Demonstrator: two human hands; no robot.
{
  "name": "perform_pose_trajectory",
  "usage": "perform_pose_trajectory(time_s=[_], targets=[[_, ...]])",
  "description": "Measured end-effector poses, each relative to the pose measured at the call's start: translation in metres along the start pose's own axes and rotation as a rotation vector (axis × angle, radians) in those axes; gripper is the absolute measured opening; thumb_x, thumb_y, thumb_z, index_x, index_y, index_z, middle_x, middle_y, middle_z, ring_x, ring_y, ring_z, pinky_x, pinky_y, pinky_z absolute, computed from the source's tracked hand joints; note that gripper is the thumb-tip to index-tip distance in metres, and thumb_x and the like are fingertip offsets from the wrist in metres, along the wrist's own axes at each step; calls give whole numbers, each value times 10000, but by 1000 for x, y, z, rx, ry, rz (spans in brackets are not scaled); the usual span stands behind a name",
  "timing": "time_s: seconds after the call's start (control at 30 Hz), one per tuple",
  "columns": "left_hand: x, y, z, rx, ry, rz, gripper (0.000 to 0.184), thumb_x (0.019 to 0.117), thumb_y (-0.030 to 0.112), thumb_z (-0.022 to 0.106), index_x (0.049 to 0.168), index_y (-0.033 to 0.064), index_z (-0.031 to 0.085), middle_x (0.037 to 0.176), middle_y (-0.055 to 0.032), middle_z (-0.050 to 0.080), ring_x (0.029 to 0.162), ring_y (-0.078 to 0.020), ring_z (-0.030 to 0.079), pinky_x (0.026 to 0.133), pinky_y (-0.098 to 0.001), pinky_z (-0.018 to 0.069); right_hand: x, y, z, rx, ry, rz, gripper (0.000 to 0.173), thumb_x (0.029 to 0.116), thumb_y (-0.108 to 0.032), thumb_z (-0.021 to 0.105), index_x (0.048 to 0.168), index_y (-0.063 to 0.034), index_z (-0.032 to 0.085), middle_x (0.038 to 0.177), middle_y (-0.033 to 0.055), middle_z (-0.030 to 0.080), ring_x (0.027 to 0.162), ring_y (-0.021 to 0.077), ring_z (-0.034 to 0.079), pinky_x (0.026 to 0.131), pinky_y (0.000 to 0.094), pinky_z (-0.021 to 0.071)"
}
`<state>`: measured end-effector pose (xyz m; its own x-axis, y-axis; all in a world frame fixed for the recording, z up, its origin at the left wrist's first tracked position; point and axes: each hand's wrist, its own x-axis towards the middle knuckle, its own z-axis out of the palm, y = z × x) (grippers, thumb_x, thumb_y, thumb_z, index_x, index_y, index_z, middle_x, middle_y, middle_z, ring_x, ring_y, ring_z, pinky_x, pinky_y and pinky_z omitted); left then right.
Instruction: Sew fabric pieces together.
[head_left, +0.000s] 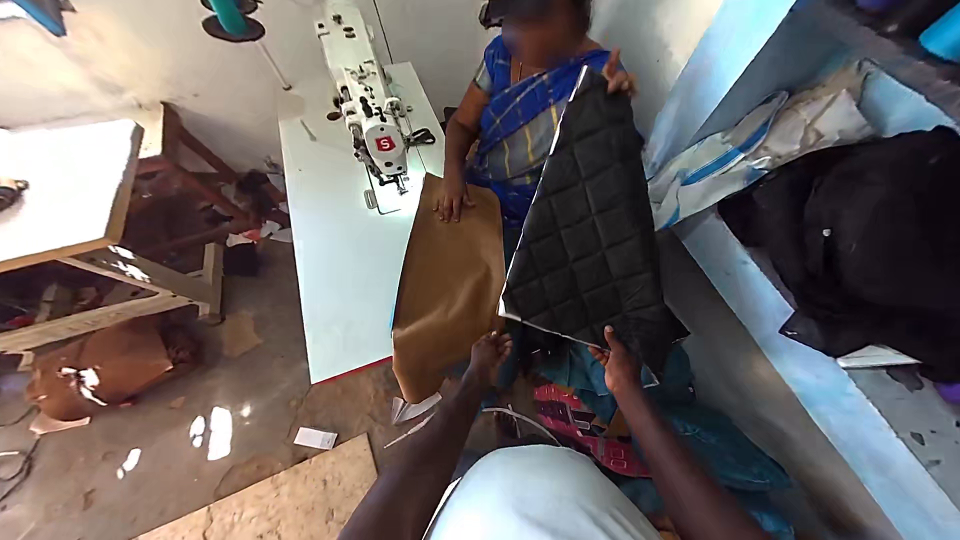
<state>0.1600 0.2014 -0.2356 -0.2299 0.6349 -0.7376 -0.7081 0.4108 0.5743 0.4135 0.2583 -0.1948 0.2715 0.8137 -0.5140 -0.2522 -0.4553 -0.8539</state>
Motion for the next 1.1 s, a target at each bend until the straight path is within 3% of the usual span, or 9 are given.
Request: perform_pose_trajectory(time_s=[0.07,0.17,0.23,0.37,0.47,0.63,0.73,0.9,1.1], targets=[[-15,-7,11,-68,-5,46,416,1130,322,328,1411,60,487,1272,-124,632,1026,-198,663,873,-356,547,-1,19,-6,-38,9,-17,454,994,-311,685,1340,-39,575,1197,149,659,879,244,709,747,409,623],[-27,-19,15,-132,-18,88,778,1043,684,164,1474,93,428,1403,-119,566,1209,-230,597,992,-420,503,1,34,-3,-125,-11,-33,437,1001,-299,680,1323,-18,591,1207,174,668,938,275,715,792,439,622],[-29,-27,17,-93,-32,118,852,999,758,175,1505,114,411,1436,-109,564,1255,-225,586,1024,-428,491,3,43,1,-182,-21,-46,448,1002,-303,680,1324,-5,586,1181,184,669,896,262,709,778,427,617],[-19,-33,21,-50,39,103,556,1073,494,466,1442,79,446,1296,-132,638,1096,-210,651,909,-380,532,9,54,3,-249,-15,-4,447,1012,-289,667,1346,-7,576,1189,196,663,882,259,703,769,410,607],[6,-35,19,-101,71,94,518,1040,406,589,1401,50,486,1214,-146,641,989,-215,653,831,-373,550,13,59,-5,-260,-47,1,376,1013,-263,665,1282,-6,609,1050,173,714,791,238,720,707,382,619],[-14,-29,29,-21,39,202,548,1049,504,519,1414,98,472,1173,-125,667,981,-212,673,820,-384,563,15,56,-18,-318,-91,-6,367,1013,-262,664,1271,-5,617,1006,157,735,787,228,736,707,367,625],[-24,-44,28,78,65,262,291,1077,289,521,1266,68,536,967,-105,690,758,-156,666,668,-320,556,11,52,-21,-365,-104,-10,391,1003,-293,677,1292,-36,617,1023,144,737,795,217,731,716,362,615],[-3,-55,9,-58,130,-36,362,1105,241,443,1392,26,490,1215,-166,652,942,-219,652,800,-382,540,17,61,-23,-402,-137,8,384,1014,-284,660,1286,-18,606,1012,151,732,796,219,731,715,358,614],[31,-45,7,-356,135,-29,374,1060,118,496,1419,34,432,1340,-159,586,1090,-222,635,905,-375,536,17,72,-29,-375,-125,59,307,1023,-230,649,1212,12,631,911,152,735,752,221,725,689,362,613]])
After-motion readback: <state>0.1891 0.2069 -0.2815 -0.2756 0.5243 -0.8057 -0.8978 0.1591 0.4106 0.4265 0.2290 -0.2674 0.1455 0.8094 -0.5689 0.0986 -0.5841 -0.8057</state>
